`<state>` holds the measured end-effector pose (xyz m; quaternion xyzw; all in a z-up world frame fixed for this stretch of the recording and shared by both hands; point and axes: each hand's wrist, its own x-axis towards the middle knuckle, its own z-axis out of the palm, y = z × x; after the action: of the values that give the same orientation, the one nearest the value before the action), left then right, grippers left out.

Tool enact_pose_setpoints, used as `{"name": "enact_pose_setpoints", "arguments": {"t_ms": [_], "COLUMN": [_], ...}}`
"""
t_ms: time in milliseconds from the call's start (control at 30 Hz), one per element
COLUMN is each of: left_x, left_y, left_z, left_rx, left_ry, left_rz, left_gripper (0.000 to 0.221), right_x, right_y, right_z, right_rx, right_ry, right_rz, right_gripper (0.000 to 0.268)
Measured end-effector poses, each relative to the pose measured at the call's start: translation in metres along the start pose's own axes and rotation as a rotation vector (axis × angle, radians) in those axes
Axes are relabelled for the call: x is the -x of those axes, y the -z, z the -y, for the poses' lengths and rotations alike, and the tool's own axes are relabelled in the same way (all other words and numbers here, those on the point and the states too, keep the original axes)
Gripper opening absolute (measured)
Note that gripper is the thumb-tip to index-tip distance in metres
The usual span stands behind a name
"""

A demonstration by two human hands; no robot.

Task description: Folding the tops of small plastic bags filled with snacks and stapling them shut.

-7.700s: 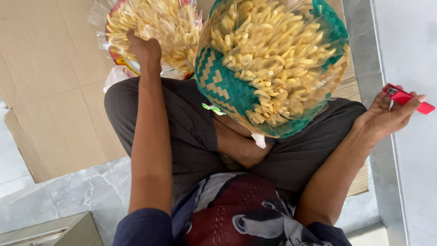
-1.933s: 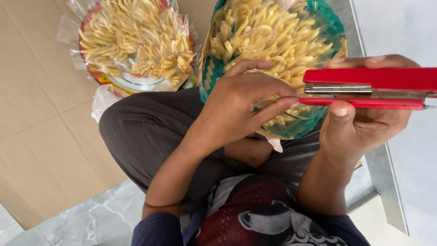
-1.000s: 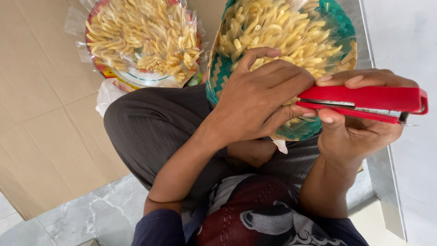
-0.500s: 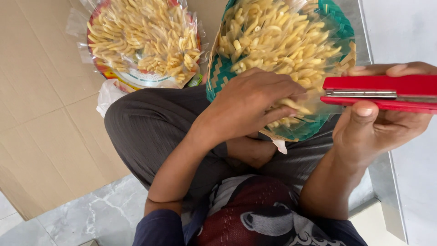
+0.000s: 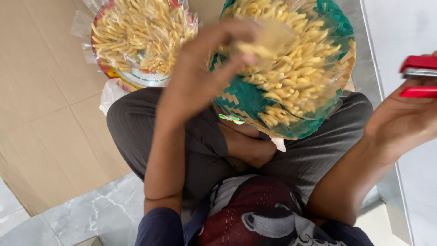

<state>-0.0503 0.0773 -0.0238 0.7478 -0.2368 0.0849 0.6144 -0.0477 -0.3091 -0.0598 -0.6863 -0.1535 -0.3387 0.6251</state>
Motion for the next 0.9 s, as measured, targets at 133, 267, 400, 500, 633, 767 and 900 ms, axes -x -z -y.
{"name": "enact_pose_setpoints", "arguments": {"t_ms": [133, 267, 400, 500, 633, 767, 900], "left_x": [0.008, 0.026, 0.055, 0.060, 0.078, 0.087, 0.084], "left_y": [0.044, 0.081, 0.103, 0.105, 0.112, 0.114, 0.106], "left_z": [0.053, 0.108, 0.170, 0.188, 0.253, 0.297, 0.299], "left_rx": [-0.012, -0.111, -0.590, -0.685, -0.909, -1.175, -1.055], "left_ry": [0.013, 0.074, 0.557, 0.679, 0.928, 1.097, 1.213], "left_rz": [-0.462, -0.694, -0.837, -0.899, -0.916, -0.737, -0.605], "left_gripper": [0.012, 0.013, 0.012, 0.015, 0.022, 0.019, 0.016], "right_x": [-0.001, 0.000, 0.017, 0.025, 0.028, 0.030, 0.027], "right_y": [0.046, 0.059, 0.078, 0.088, 0.103, 0.112, 0.103], "right_z": [-0.042, -0.065, -0.086, -0.095, -0.106, -0.119, -0.110], "right_rx": [-0.080, -0.085, -0.104, -0.128, -0.211, -0.218, -0.212], "right_ry": [-0.139, -0.409, -0.542, -0.646, -0.633, -0.636, -0.647], "right_rz": [-0.178, -0.601, -0.792, -0.915, -0.963, -0.918, -0.905], "right_gripper": [0.020, 0.022, 0.041, 0.058, 0.063, 0.063, 0.069]}}
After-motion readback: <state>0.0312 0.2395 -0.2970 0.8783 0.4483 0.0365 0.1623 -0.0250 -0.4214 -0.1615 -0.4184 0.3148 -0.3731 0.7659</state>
